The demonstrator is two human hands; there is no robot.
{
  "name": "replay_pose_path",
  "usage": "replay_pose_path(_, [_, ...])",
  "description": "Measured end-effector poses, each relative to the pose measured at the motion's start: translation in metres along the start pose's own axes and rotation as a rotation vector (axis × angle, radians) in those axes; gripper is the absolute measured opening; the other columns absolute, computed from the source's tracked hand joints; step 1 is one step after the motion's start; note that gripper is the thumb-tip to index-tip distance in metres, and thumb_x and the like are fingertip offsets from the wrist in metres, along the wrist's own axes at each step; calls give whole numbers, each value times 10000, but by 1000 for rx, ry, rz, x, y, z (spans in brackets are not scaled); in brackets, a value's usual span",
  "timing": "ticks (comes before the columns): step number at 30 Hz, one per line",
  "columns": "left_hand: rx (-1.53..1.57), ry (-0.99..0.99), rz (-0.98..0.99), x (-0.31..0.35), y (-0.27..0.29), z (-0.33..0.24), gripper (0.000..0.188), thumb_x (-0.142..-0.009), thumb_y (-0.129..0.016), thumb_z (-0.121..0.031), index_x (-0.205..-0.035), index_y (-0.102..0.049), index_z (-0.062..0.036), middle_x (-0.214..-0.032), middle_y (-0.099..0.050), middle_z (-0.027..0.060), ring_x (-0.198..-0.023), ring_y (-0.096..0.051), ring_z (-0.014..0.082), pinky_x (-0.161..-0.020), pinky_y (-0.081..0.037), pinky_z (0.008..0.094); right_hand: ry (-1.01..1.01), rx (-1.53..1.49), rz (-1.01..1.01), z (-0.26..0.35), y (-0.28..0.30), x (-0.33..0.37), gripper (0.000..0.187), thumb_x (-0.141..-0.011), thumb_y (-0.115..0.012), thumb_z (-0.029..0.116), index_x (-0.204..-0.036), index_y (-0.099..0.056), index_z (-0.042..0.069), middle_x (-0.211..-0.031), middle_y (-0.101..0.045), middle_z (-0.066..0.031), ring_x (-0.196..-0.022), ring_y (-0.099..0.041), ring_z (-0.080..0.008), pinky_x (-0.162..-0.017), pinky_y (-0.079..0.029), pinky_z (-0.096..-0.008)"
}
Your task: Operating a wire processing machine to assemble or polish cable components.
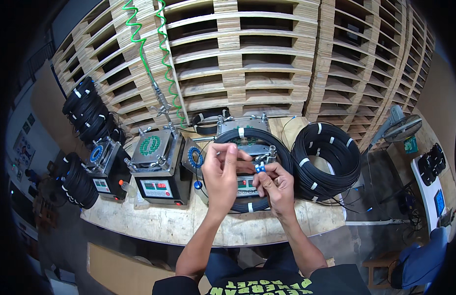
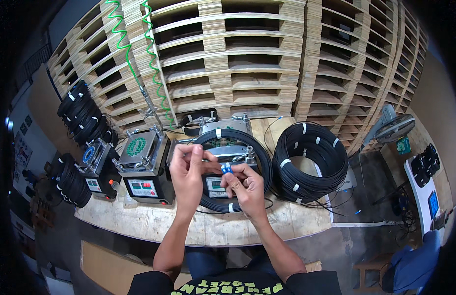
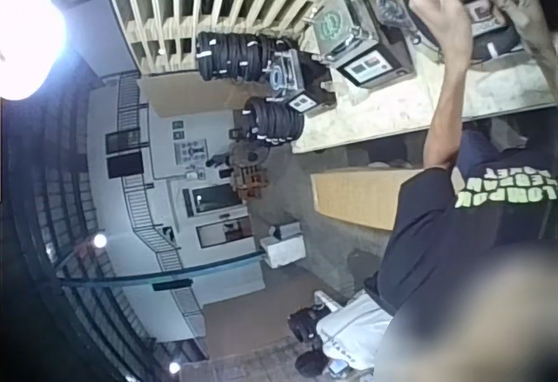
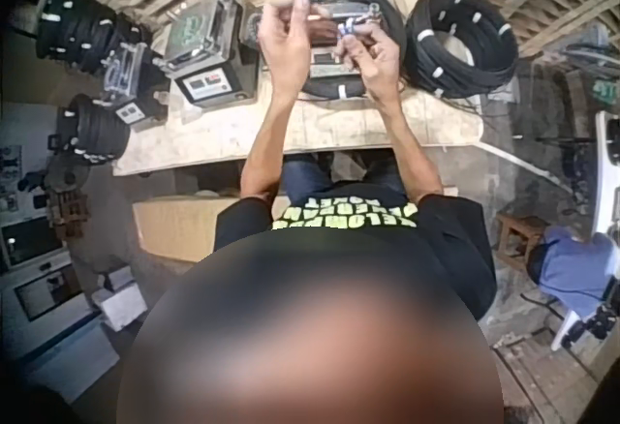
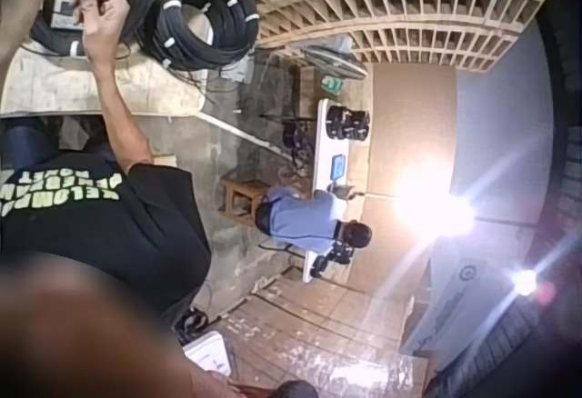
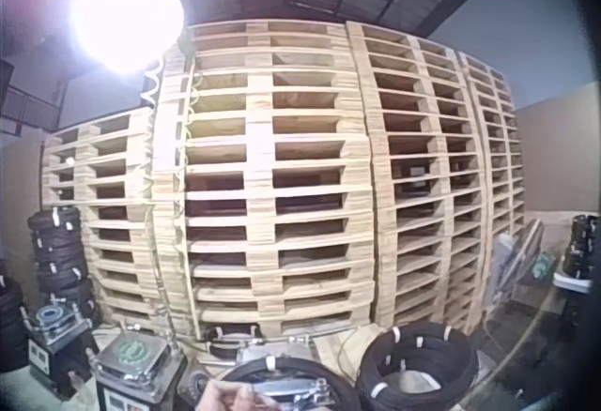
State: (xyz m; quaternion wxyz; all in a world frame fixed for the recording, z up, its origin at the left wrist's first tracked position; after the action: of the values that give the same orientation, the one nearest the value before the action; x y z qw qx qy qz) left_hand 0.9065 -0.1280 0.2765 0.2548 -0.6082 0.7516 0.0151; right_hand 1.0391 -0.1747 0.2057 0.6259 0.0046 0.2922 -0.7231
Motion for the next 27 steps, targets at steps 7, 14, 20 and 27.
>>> replay_pose_path(7, [-99, -28, 212, 5, -1, 9, 162, -969, -674, -93, -1055, -689, 43, -934, -727, 80, -822, -691, 104, -738, -548, 235, -53, -56, -12, -5, 4, 6, 136, -996, -651, 138, -1045, -627, 13, -792, -673, -41, -589, -530, -45, -500, -378, -197])
replay_pose_path(14, [-524, -435, 337, 13, -18, -15, 156, -857, -723, 24, -1012, -710, 18, -932, -730, 125, -813, -716, 185, -706, -546, 287, -44, -22, 24, 0, 4, 5, 135, -986, -665, 140, -1027, -632, 16, -786, -683, -40, -581, -528, -45, -497, -392, -206])
replay_pose_path(20, [-466, -294, 258, 12, -19, -9, 139, -835, -714, 57, -958, -651, 39, -901, -705, 128, -774, -698, 242, -698, -550, 327, 2, 66, -11, 3, 2, 6, 159, -977, -681, 150, -1031, -631, 9, -783, -681, -37, -573, -518, -48, -499, -393, -213])
replay_pose_path(27, [-514, -375, 154, 15, -20, -11, 111, -869, -709, 32, -942, -626, 36, -902, -687, 153, -782, -690, 270, -700, -546, 343, 6, 113, -29, 7, -3, 5, 164, -978, -674, 123, -1064, -633, -11, -786, -685, -39, -581, -510, -40, -498, -383, -217])
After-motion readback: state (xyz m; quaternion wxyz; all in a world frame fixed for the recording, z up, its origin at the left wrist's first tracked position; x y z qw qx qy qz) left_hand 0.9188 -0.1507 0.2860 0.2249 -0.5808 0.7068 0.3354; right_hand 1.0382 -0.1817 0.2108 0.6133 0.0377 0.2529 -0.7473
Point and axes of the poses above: each hand's wrist, its own x-axis away from the middle knuckle, its own y-axis out of the back of the hand, z = x × y, the point moved 6 cm from there along -x, towards the middle knuckle
